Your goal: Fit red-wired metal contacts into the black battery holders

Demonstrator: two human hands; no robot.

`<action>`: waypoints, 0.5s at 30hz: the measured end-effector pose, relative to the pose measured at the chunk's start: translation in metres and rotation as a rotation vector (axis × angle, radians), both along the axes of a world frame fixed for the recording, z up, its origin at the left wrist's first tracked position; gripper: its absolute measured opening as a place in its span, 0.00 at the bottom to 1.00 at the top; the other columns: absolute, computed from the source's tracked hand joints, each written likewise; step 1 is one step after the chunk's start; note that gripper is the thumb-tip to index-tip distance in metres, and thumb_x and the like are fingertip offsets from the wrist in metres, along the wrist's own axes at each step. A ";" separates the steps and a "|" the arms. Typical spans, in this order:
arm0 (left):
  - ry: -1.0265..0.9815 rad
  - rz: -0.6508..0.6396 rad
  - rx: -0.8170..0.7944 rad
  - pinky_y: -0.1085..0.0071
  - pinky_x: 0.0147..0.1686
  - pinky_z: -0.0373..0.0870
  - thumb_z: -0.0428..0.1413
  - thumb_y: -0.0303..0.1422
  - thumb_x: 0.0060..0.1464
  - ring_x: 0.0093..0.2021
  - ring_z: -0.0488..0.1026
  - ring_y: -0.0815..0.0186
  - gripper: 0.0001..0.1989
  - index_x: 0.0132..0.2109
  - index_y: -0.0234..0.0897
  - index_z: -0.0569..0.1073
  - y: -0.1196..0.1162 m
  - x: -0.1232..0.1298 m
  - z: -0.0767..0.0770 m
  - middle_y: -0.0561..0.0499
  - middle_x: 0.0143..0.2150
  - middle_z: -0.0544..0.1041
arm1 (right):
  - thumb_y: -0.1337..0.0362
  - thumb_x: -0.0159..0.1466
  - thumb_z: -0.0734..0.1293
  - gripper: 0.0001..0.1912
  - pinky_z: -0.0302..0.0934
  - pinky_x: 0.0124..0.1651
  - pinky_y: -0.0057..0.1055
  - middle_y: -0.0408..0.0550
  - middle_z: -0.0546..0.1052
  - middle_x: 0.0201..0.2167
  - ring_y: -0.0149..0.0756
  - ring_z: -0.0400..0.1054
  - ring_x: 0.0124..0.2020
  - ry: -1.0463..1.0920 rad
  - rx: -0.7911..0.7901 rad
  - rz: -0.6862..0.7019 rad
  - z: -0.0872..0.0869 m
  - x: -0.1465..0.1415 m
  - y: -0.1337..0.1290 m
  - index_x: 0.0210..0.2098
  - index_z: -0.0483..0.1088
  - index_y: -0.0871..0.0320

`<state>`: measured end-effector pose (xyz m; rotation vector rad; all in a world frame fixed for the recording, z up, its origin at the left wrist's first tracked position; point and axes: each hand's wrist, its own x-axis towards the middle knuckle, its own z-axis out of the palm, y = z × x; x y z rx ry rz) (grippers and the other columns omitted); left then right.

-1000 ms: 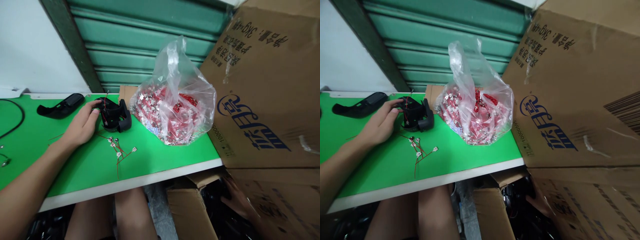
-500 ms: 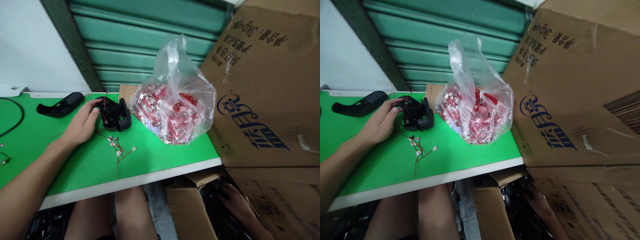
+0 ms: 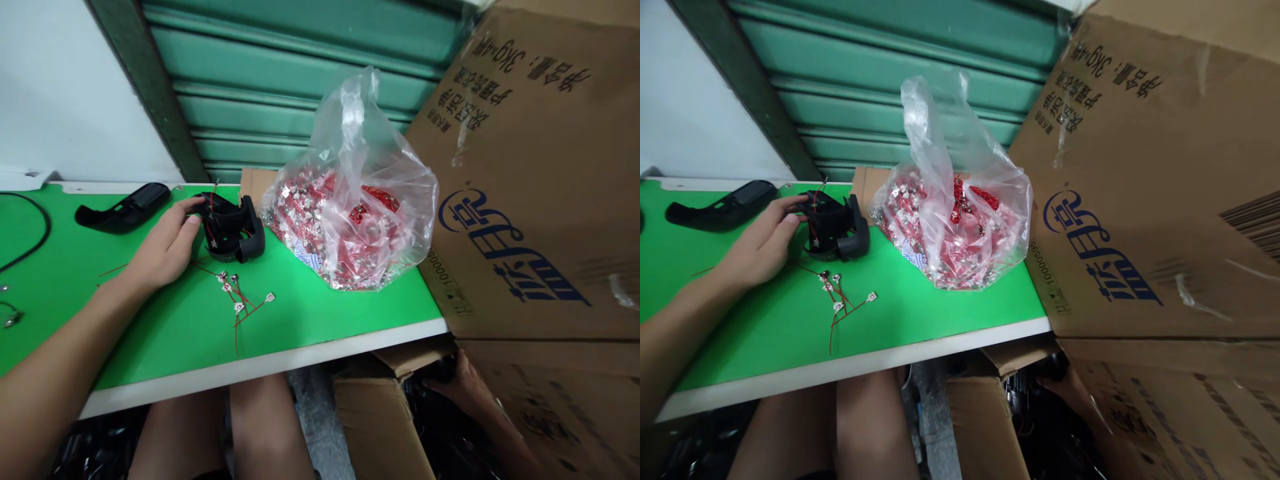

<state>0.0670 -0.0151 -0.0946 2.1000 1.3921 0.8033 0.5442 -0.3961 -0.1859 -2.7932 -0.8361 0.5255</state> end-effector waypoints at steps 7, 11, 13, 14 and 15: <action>0.017 -0.007 -0.003 0.44 0.74 0.63 0.38 0.54 0.66 0.72 0.68 0.51 0.35 0.72 0.44 0.61 0.000 -0.001 -0.001 0.42 0.69 0.70 | 0.60 0.41 0.79 0.32 0.70 0.57 0.47 0.59 0.82 0.46 0.67 0.74 0.59 -0.030 -0.013 -0.045 -0.006 0.004 -0.009 0.46 0.75 0.58; 0.008 -0.007 0.021 0.41 0.73 0.63 0.40 0.53 0.65 0.70 0.68 0.47 0.38 0.71 0.31 0.63 0.001 0.000 -0.001 0.35 0.68 0.70 | 0.61 0.40 0.79 0.32 0.70 0.58 0.47 0.58 0.82 0.46 0.65 0.74 0.58 -0.018 0.000 -0.013 -0.007 0.007 -0.010 0.46 0.74 0.58; 0.002 -0.013 0.024 0.41 0.73 0.63 0.40 0.51 0.65 0.70 0.69 0.47 0.38 0.71 0.29 0.63 0.002 -0.001 -0.002 0.35 0.69 0.70 | 0.61 0.38 0.79 0.33 0.70 0.56 0.48 0.58 0.82 0.45 0.66 0.75 0.56 -0.033 0.004 -0.006 -0.009 0.006 -0.010 0.45 0.74 0.58; 0.000 -0.012 0.022 0.41 0.73 0.62 0.40 0.51 0.65 0.70 0.69 0.47 0.37 0.71 0.29 0.63 0.002 -0.001 -0.002 0.35 0.69 0.70 | 0.62 0.37 0.80 0.34 0.71 0.55 0.49 0.58 0.82 0.44 0.67 0.75 0.55 -0.052 0.013 0.002 -0.010 0.006 -0.010 0.44 0.74 0.57; -0.002 -0.009 0.019 0.42 0.73 0.62 0.40 0.51 0.65 0.70 0.68 0.48 0.37 0.71 0.29 0.63 0.002 -0.001 -0.002 0.35 0.69 0.70 | 0.63 0.35 0.81 0.35 0.71 0.53 0.49 0.57 0.82 0.43 0.68 0.75 0.54 -0.075 0.028 0.014 -0.012 0.005 -0.011 0.43 0.75 0.57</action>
